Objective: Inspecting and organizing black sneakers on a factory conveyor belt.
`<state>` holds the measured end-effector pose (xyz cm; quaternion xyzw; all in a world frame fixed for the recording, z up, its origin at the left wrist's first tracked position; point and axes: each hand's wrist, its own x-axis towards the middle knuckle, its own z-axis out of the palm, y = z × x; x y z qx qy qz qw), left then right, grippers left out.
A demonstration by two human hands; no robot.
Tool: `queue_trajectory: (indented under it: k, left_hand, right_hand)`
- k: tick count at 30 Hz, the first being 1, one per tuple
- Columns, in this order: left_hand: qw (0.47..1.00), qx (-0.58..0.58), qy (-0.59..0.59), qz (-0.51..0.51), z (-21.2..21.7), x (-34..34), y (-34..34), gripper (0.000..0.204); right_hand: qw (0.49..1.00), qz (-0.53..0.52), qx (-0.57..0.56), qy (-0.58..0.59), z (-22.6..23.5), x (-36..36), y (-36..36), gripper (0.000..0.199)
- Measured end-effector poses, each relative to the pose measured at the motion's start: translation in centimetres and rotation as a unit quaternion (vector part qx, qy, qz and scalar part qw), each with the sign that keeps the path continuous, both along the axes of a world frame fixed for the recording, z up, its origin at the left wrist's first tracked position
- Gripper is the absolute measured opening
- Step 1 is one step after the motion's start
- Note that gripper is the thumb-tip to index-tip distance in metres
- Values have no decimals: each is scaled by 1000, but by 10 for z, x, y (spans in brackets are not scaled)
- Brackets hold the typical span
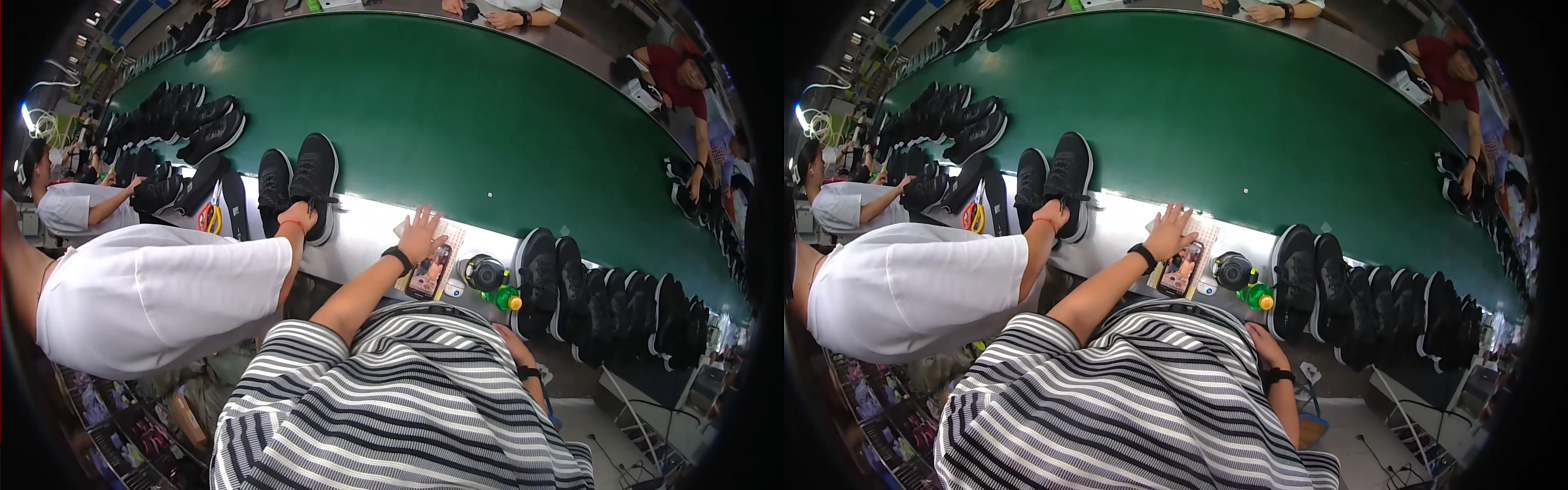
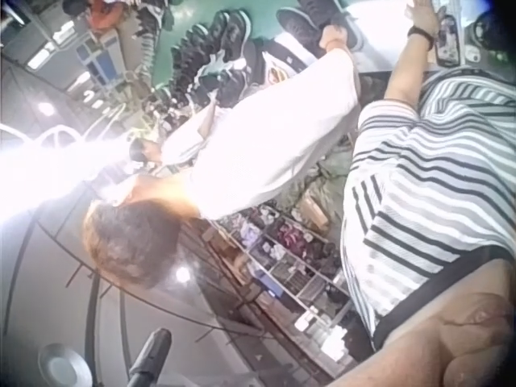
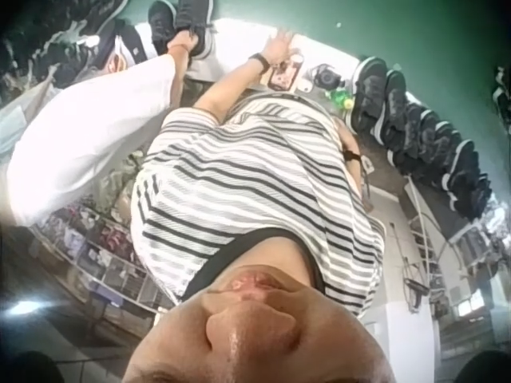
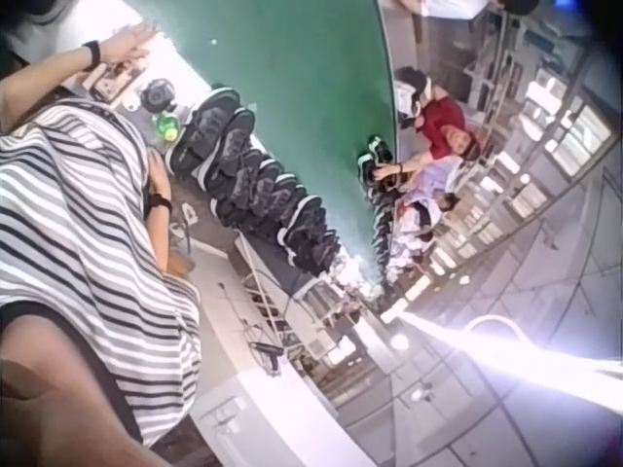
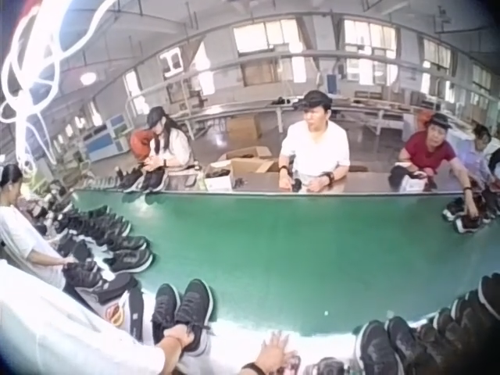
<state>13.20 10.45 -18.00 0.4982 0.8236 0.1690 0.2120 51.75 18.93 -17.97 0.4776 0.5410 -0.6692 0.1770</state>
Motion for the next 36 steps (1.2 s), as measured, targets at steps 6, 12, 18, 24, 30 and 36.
queue_trajectory:
  k: [6, 12, 18, 24, 30, 36]
  left_hand:
    - [977, 173, -121, 42, 23, 3, -82, 36]
    - [968, 95, -197, 121, 33, 14, -164, 28]
    - [975, 49, -71, 207, 8, 9, -184, 37]
    - [963, -31, -45, 263, -13, 3, -182, 60]
    - [946, 55, -84, 308, -7, 29, -184, 52]
    - [851, 94, -133, 500, -5, 131, -244, 40]
  right_hand:
    - [998, -38, -42, 29, -1, 2, -3, 48]
    - [990, -93, -100, 40, -4, -1, -6, 52]
    - [990, -80, -113, 39, -11, -2, -1, 53]
    - [994, -57, -89, 5, 2, -7, -2, 54]
    - [994, -6, -109, -7, 41, -2, 9, 55]
    - [982, 152, -105, -30, 32, 4, 35, 68]
